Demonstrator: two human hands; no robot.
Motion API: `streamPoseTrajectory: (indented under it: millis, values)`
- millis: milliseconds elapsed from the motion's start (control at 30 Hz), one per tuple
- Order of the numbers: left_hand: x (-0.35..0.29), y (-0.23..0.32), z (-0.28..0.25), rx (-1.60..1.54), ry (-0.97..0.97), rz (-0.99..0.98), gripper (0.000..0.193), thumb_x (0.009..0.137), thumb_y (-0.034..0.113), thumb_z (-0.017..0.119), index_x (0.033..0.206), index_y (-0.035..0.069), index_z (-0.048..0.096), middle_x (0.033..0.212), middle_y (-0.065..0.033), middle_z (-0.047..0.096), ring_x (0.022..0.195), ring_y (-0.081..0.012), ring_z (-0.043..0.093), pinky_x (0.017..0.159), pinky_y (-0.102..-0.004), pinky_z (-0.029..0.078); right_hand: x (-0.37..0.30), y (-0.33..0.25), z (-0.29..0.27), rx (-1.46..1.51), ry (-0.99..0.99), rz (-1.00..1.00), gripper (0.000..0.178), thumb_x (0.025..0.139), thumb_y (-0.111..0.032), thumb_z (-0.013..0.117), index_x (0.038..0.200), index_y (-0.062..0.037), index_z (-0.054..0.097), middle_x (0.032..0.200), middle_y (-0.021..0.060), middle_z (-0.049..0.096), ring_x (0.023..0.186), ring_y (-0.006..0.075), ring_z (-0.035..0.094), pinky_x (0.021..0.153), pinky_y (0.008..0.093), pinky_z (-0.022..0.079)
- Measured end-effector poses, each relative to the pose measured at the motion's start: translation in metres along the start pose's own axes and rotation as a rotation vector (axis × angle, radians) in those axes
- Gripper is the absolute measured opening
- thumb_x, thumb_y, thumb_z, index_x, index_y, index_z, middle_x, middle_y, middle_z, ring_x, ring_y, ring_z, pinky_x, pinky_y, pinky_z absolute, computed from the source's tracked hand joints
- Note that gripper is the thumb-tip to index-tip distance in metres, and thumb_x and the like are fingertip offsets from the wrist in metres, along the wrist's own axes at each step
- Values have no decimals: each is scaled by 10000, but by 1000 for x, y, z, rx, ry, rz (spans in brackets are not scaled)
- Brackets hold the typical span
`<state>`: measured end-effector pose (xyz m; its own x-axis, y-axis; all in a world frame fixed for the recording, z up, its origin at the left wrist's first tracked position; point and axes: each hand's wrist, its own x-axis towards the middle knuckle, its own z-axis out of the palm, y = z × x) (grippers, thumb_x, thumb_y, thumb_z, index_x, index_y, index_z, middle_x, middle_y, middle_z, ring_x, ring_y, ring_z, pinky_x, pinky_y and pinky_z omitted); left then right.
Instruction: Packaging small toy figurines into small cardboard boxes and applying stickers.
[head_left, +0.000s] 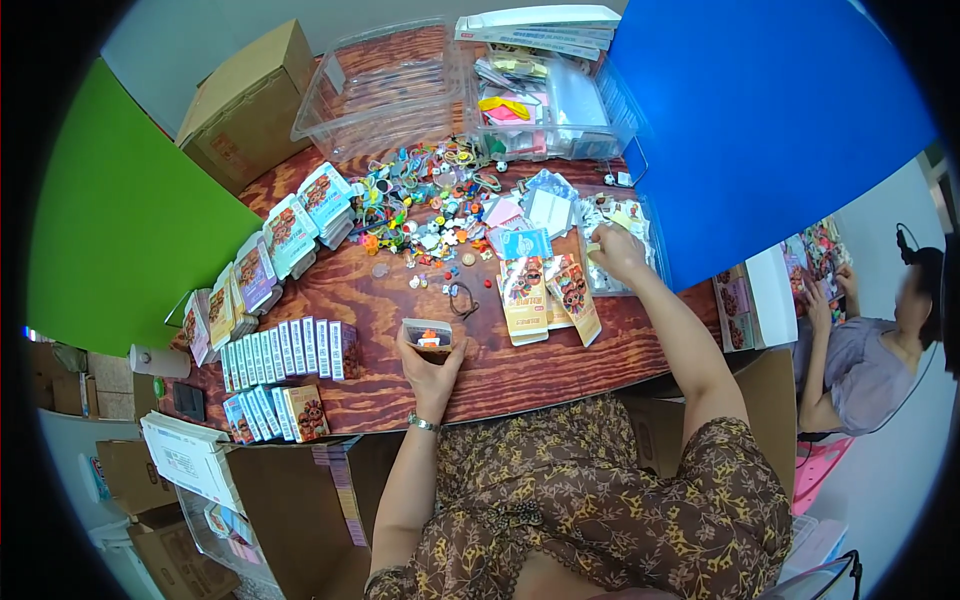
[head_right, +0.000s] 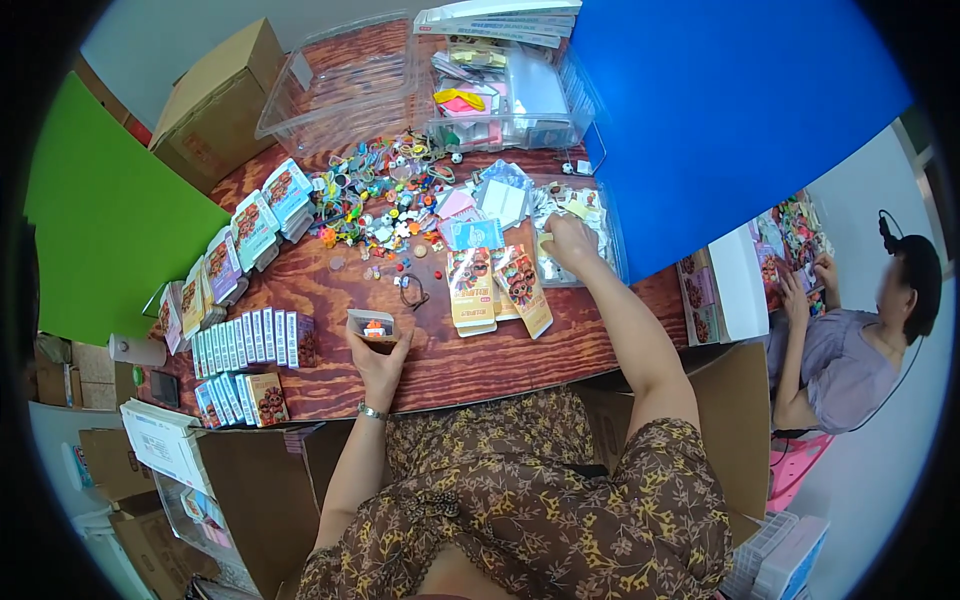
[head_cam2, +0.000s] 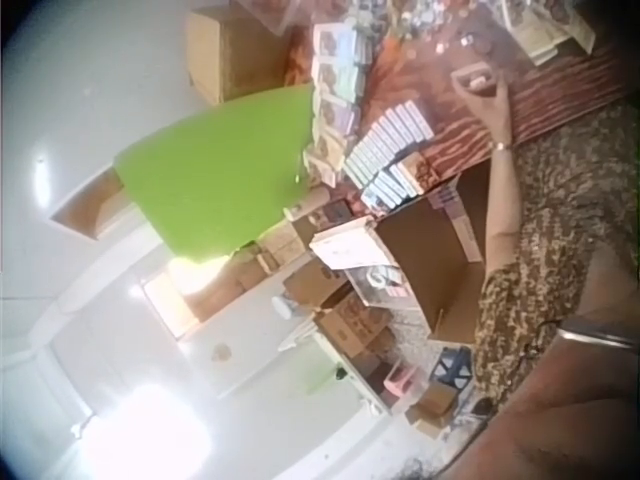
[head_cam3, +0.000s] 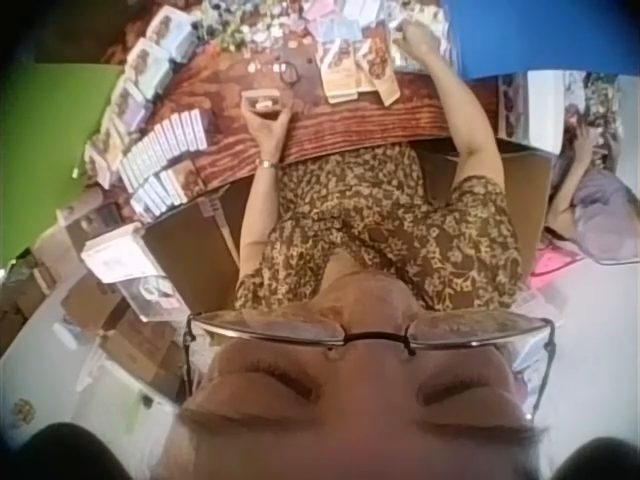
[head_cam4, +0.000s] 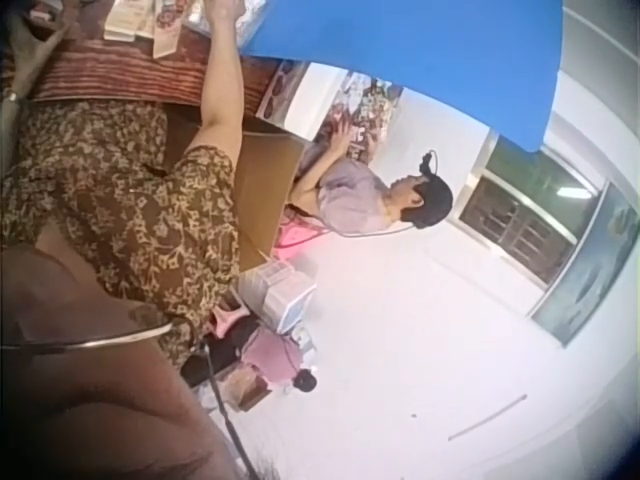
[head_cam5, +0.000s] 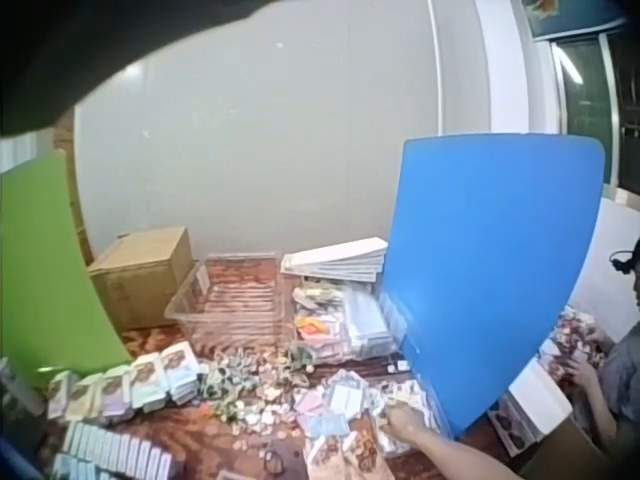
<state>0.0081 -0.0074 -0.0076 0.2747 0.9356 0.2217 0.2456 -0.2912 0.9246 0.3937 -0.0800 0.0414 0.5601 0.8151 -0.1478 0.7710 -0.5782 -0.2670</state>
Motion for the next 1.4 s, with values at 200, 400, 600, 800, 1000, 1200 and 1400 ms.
streamPoseTrajectory:
  millis: [200,400,600,800,1000,1200,1400]
  values:
    - [0,-1,2,38,29,65,867,746,182,901,1405,-20,376,1176,-121,559,1046,-207,579,912,-353,498,-2,6,10,-67,86,-90,180,851,-206,702,965,-68,681,1038,157,685,971,344,671,808,463,532]
    - [2,-8,2,23,28,74,836,732,166,905,1375,-7,400,1162,-116,561,1043,-211,582,897,-355,499,-8,36,-23,183,59,-194,205,877,-269,723,877,-64,715,768,114,711,718,237,685,657,388,524]
    - [2,8,-2,2,34,96,759,729,177,903,1318,-6,460,1133,-107,570,1034,-203,587,885,-356,502,-30,-13,-73,707,-133,-189,189,935,-199,705,947,-11,691,801,-4,686,714,68,601,646,269,483]
    - [8,8,15,142,51,198,740,676,189,892,1282,21,501,1123,-165,594,1050,-333,590,901,-433,472,-74,-143,-72,873,-401,-465,153,954,-144,693,974,7,685,883,13,695,745,70,611,694,260,509]
    - [2,18,10,203,74,187,815,662,176,884,1338,25,454,1167,-179,567,1106,-382,550,928,-459,458,-78,-207,-34,704,-579,-690,160,920,-147,703,1012,-17,684,849,45,692,790,141,674,686,315,532]
    - [-2,15,8,168,80,155,894,650,147,895,1395,23,415,1247,-200,549,1173,-388,540,998,-461,449,-93,-223,-10,-48,135,-1036,193,831,-148,680,1012,-109,624,833,91,654,789,296,688,648,419,550]
    - [-5,13,6,140,80,154,1003,664,141,911,1474,36,328,1371,-203,497,1245,-366,525,1043,-443,440,-97,-222,0,10,263,-1043,263,796,-101,664,1054,-112,610,849,65,645,809,262,682,638,402,547]
